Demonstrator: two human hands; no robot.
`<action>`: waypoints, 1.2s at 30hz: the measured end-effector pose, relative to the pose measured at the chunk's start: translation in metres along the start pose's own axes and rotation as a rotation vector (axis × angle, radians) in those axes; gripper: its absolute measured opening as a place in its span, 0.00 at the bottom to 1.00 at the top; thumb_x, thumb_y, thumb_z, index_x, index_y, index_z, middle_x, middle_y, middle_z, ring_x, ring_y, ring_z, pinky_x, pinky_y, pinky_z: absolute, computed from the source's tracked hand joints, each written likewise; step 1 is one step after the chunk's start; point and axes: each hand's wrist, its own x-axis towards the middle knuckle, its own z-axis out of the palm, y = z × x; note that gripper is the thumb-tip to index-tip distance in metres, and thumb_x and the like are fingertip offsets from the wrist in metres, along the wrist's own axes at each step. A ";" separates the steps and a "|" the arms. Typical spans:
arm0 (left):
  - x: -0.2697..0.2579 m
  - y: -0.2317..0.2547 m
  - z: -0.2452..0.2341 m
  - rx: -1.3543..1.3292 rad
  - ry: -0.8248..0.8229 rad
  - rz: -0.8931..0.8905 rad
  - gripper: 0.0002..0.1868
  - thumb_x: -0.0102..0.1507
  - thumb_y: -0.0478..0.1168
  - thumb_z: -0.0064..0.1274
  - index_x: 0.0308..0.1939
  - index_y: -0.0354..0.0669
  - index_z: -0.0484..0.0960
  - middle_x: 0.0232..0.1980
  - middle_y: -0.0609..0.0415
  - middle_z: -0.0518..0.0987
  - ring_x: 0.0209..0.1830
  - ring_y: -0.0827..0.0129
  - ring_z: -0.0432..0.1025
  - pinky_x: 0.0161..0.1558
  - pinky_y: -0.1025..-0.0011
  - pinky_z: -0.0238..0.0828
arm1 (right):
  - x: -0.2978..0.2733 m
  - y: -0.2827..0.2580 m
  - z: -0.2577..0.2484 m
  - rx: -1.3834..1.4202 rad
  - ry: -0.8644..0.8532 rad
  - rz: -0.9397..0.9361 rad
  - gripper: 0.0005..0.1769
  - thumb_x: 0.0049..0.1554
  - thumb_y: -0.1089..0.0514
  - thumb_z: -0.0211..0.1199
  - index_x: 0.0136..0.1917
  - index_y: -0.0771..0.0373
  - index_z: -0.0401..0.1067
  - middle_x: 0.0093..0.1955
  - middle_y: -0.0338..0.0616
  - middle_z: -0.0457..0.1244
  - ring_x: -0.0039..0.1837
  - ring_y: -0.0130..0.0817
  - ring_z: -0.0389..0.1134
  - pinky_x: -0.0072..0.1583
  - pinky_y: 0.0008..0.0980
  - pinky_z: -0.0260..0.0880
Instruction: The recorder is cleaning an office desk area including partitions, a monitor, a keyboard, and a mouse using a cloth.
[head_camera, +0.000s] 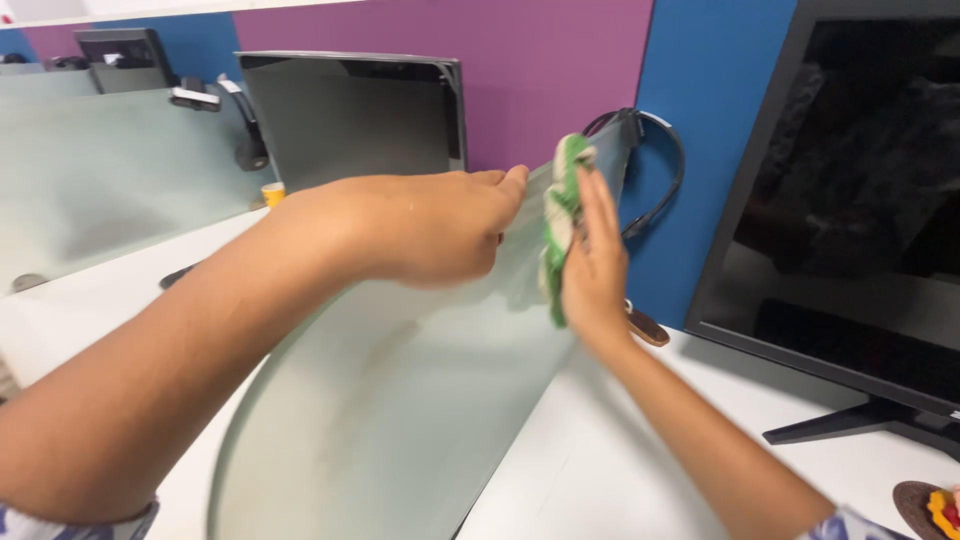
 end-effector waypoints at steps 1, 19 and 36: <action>-0.017 0.011 -0.008 0.000 0.002 -0.010 0.38 0.61 0.31 0.36 0.76 0.30 0.46 0.75 0.36 0.60 0.69 0.48 0.63 0.62 0.59 0.64 | 0.011 0.008 -0.005 0.007 -0.007 -0.002 0.29 0.67 0.66 0.48 0.81 0.59 0.55 0.85 0.52 0.46 0.83 0.40 0.51 0.77 0.32 0.54; -0.133 0.081 0.001 0.089 0.524 -0.247 0.21 0.64 0.34 0.47 0.62 0.33 0.75 0.41 0.42 0.80 0.36 0.45 0.75 0.36 0.51 0.70 | -0.014 -0.126 -0.025 -0.182 -0.344 -0.408 0.35 0.60 0.71 0.52 0.78 0.52 0.63 0.84 0.47 0.52 0.85 0.48 0.52 0.83 0.42 0.50; -0.141 0.081 0.005 -0.058 0.731 -0.158 0.24 0.69 0.42 0.49 0.66 0.34 0.70 0.69 0.43 0.70 0.58 0.47 0.74 0.52 0.56 0.71 | -0.026 -0.192 -0.019 -0.011 -0.457 -0.275 0.29 0.54 0.72 0.50 0.67 0.62 0.71 0.76 0.48 0.61 0.78 0.45 0.61 0.77 0.38 0.60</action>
